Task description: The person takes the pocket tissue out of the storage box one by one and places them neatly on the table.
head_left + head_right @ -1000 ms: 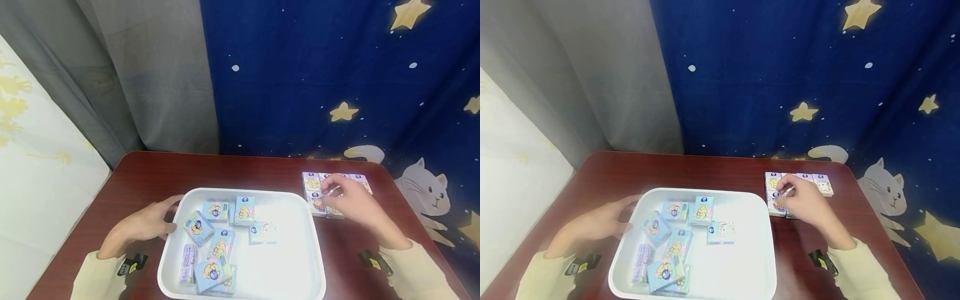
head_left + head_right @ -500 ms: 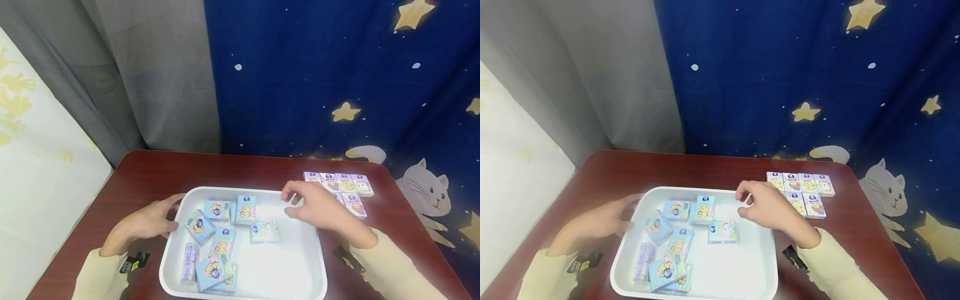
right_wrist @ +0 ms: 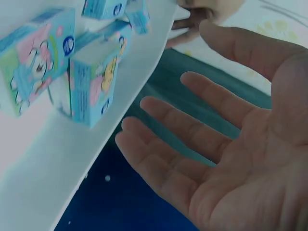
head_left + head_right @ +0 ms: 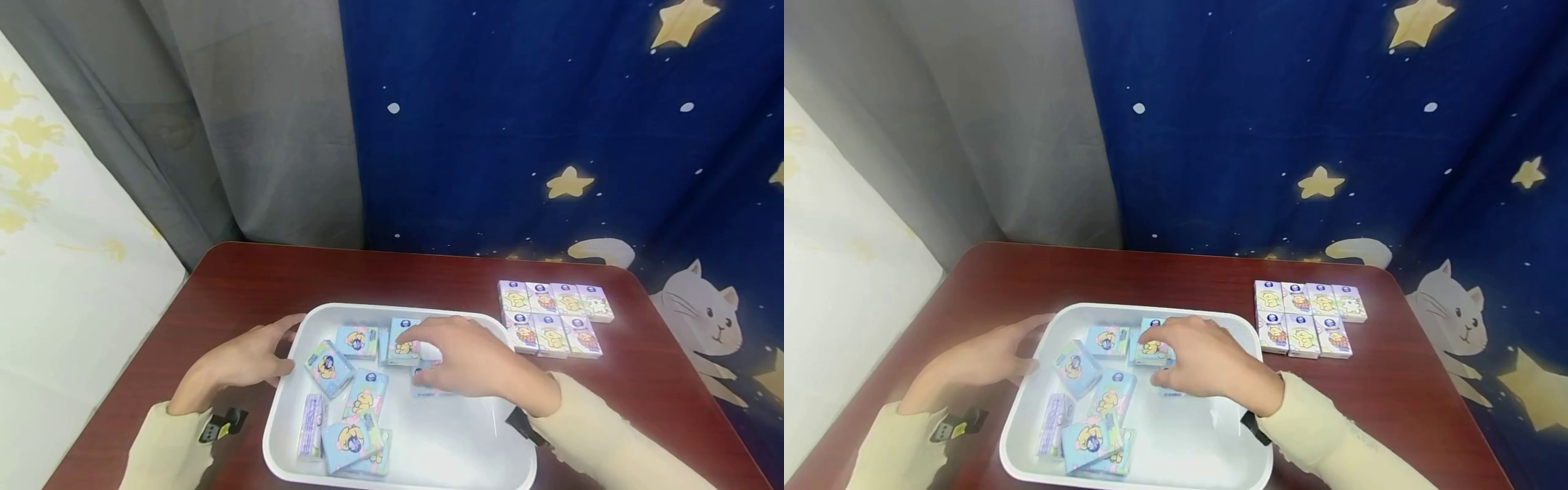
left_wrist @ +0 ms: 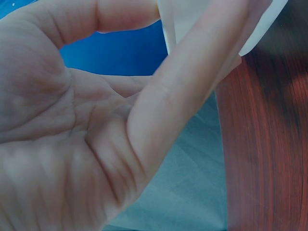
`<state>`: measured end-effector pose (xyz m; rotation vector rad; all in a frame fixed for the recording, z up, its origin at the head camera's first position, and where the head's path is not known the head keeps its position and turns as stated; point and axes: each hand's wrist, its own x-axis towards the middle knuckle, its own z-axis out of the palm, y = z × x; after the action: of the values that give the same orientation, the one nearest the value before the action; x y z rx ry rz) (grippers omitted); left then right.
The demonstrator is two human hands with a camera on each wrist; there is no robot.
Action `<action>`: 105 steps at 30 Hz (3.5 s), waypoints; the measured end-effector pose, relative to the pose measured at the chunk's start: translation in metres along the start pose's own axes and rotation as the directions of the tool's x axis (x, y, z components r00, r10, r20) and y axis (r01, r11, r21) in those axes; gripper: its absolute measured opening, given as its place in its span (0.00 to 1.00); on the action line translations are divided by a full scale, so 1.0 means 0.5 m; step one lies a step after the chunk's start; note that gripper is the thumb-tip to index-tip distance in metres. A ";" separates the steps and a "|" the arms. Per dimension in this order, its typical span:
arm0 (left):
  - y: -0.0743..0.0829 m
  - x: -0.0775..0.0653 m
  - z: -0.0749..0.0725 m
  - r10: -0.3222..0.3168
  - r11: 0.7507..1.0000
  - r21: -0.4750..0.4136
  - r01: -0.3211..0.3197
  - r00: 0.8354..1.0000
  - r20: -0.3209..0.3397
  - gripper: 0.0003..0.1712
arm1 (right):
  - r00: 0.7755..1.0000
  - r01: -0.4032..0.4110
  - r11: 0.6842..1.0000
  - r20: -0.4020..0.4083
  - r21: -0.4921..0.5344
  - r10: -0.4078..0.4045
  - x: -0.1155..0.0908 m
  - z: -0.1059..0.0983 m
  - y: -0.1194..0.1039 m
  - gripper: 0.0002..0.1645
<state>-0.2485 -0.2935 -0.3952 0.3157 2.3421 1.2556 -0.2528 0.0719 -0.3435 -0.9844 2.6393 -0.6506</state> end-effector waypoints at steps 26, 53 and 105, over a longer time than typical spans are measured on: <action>0.000 -0.001 -0.002 0.007 1.000 0.016 -0.007 1.000 -0.004 0.48 | 0.967 0.178 0.977 0.208 -0.117 -0.151 0.081 0.103 -0.102 0.38; -0.004 -0.002 -0.006 0.014 1.000 0.020 -0.014 1.000 -0.001 0.48 | 0.903 0.426 0.814 0.242 -0.395 -0.355 0.139 0.211 -0.147 0.40; 0.000 -0.001 -0.001 -0.008 1.000 0.023 0.008 1.000 -0.018 0.48 | 0.995 0.086 0.975 -0.065 0.205 -0.074 0.063 0.106 -0.020 0.13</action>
<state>-0.2483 -0.2939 -0.3946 0.3035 2.3724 1.2338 -0.2506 0.0271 -0.3871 -1.0278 2.5255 -0.9643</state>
